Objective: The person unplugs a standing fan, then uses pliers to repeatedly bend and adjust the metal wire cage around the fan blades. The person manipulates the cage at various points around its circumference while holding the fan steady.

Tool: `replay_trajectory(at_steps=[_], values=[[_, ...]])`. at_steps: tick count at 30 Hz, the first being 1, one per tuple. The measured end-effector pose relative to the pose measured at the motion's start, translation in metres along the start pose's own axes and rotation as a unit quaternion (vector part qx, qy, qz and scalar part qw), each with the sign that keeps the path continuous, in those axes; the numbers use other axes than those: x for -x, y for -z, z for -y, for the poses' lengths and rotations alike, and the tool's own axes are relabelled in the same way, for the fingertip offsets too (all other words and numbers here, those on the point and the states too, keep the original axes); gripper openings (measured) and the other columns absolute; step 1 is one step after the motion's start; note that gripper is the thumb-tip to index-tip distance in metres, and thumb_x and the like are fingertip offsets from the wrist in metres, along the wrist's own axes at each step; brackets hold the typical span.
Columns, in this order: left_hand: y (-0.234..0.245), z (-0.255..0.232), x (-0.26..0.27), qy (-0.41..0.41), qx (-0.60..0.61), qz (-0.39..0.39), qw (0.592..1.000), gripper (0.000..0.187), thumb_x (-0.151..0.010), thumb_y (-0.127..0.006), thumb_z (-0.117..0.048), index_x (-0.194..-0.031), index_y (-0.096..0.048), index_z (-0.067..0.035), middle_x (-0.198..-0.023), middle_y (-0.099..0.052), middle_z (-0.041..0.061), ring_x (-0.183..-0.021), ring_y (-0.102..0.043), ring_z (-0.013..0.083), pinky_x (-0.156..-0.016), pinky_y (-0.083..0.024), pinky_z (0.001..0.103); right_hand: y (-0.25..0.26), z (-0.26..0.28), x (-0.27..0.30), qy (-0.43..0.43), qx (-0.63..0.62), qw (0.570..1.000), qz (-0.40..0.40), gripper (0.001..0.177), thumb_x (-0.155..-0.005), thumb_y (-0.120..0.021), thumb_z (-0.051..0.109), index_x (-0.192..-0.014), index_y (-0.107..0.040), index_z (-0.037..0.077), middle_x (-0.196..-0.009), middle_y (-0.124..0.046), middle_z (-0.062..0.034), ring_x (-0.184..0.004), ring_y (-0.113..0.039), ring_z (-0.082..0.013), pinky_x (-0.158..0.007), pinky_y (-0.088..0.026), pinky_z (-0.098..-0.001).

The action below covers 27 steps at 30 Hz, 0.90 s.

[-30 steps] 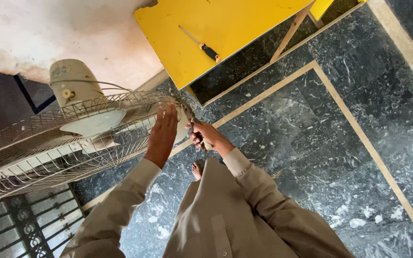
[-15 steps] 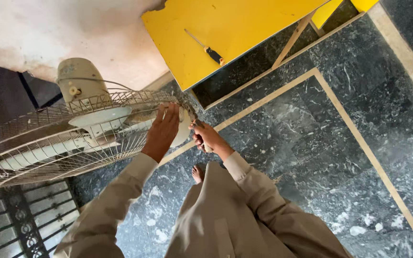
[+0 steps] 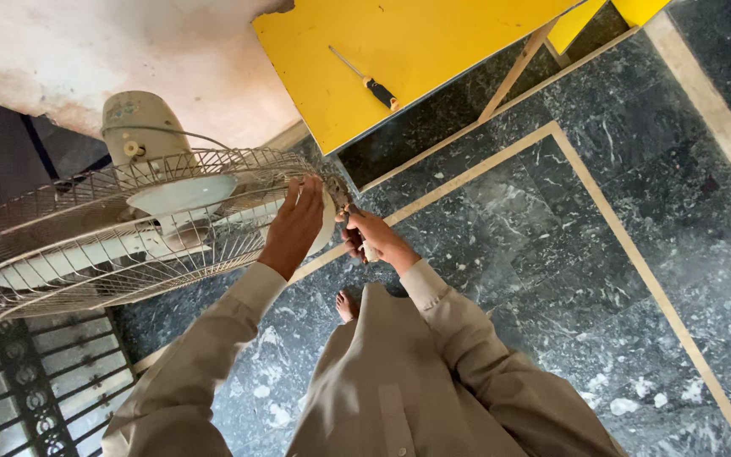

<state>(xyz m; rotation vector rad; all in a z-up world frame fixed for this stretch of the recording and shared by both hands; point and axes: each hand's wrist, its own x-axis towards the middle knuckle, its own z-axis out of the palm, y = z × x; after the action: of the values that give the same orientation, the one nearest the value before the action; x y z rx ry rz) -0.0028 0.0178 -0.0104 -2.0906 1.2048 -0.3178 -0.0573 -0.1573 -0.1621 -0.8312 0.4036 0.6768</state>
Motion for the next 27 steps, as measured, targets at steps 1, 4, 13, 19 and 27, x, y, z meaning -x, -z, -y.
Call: replay_trajectory(at_steps=[1,4,13,19,27], values=[[0.001,-0.002,0.002,0.004,-0.001,-0.004,1.0,0.048,-0.092,-0.058,-0.024,-0.135,-0.064,-0.002,-0.148,-0.055,0.014,-0.141,-0.042,0.0304,-0.119,-0.027,0.049,0.0,0.0,0.001,-0.012,0.003,1.0,-0.004,0.043,-0.094,-0.05,0.016,-0.135,-0.052,0.003,-0.086,-0.063,-0.0112,-0.064,-0.062,-0.0222,-0.052,-0.053,-0.0381],[0.002,-0.002,0.001,0.012,-0.003,-0.009,1.0,0.048,-0.092,-0.059,-0.023,-0.135,-0.063,-0.002,-0.148,-0.054,0.014,-0.14,-0.043,0.0304,-0.119,-0.028,0.048,-0.001,0.005,-0.002,-0.028,0.024,0.999,-0.015,0.045,-0.096,-0.046,0.014,-0.139,-0.048,0.004,-0.102,-0.071,-0.0174,-0.085,-0.074,-0.0292,-0.067,-0.064,-0.0446],[0.01,-0.001,0.004,0.065,0.0,-0.035,0.997,0.056,-0.093,-0.064,-0.026,-0.143,-0.06,-0.002,-0.149,-0.054,0.015,-0.138,-0.046,0.0315,-0.122,-0.025,0.047,-0.01,0.001,0.012,-0.012,0.068,0.997,-0.029,0.044,-0.1,-0.044,0.021,-0.141,-0.045,0.006,-0.115,-0.072,-0.0184,-0.099,-0.074,-0.0302,-0.074,-0.066,-0.0453],[0.036,0.036,0.036,0.133,0.013,-0.022,0.991,0.07,-0.09,-0.073,-0.035,-0.15,-0.051,-0.006,-0.155,-0.049,0.014,-0.145,-0.042,0.0269,-0.126,-0.02,0.048,-0.014,-0.008,0.013,-0.022,0.07,0.997,-0.024,0.045,-0.101,-0.044,0.023,-0.141,-0.044,0.001,-0.124,-0.07,-0.0214,-0.104,-0.074,-0.0329,-0.073,-0.066,-0.0463],[0.039,0.092,0.116,0.239,0.131,-0.059,0.96,0.092,-0.098,-0.062,-0.074,-0.157,-0.043,-0.006,-0.156,-0.049,0.017,-0.146,-0.043,0.0329,-0.124,-0.021,0.059,-0.014,-0.021,0.01,-0.005,0.033,0.999,-0.004,0.061,-0.091,-0.046,0.012,-0.151,-0.038,0.007,-0.129,-0.065,-0.0241,-0.103,-0.072,-0.0343,-0.074,-0.065,-0.0471]])
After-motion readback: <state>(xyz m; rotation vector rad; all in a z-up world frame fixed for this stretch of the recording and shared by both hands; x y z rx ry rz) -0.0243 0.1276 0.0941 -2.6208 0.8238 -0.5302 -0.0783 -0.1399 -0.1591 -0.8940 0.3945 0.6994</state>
